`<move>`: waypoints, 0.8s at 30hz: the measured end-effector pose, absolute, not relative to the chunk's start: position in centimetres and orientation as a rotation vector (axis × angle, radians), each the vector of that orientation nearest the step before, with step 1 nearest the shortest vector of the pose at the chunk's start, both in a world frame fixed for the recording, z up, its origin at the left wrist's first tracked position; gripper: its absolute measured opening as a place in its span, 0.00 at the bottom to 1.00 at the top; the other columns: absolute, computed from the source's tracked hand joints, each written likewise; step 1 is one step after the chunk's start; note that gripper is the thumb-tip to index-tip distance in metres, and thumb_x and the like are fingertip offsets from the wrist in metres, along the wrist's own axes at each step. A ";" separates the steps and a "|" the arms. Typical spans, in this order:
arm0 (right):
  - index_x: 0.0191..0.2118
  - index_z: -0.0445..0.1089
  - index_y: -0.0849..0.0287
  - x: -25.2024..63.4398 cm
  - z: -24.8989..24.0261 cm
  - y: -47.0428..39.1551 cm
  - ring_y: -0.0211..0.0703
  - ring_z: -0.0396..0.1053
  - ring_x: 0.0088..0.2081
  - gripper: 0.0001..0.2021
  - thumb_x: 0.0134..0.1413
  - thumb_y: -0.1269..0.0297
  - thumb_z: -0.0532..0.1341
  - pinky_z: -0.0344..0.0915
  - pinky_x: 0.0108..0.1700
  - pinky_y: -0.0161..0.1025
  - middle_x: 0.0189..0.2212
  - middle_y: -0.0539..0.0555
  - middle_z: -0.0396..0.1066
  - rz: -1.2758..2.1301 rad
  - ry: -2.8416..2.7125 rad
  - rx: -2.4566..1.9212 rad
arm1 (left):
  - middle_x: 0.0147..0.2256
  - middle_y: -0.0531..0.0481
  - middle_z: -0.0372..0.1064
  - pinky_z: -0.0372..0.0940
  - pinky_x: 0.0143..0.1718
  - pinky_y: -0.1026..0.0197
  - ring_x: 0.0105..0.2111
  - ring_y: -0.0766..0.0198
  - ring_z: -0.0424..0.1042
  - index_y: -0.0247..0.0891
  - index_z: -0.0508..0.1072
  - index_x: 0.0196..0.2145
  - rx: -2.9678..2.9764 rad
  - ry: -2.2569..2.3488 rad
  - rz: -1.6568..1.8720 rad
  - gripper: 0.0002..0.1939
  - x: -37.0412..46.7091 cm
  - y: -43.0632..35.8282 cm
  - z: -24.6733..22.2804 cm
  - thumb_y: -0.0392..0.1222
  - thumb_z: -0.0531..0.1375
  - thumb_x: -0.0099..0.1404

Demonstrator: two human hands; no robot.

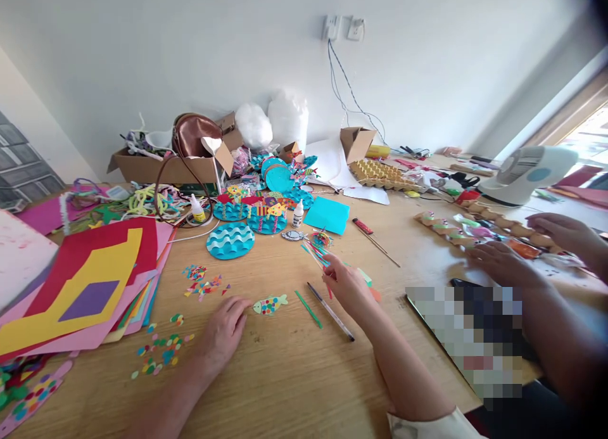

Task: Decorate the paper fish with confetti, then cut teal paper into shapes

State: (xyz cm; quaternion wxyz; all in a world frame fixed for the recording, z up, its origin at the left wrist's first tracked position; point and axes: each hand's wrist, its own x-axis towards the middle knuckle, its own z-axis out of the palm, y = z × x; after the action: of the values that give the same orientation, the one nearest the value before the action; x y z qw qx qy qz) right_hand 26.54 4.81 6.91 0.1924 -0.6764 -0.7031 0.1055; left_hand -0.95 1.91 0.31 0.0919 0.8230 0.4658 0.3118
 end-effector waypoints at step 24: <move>0.40 0.70 0.57 20.8 6.3 5.7 0.41 0.67 0.40 0.13 0.47 0.74 0.56 0.55 0.34 0.33 0.40 0.53 0.71 0.577 -2.530 -1.727 | 0.37 0.44 0.72 0.68 0.38 0.56 0.37 0.59 0.71 0.38 0.69 0.39 2.033 1.440 0.898 0.13 -0.3 2.1 1.2 0.34 0.49 0.58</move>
State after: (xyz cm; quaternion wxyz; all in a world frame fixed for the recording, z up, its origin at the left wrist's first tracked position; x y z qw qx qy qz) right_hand 20.75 5.71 6.28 0.0122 -0.5540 -0.8116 0.1851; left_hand -0.35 2.08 1.20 0.2443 0.7443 0.5275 0.3288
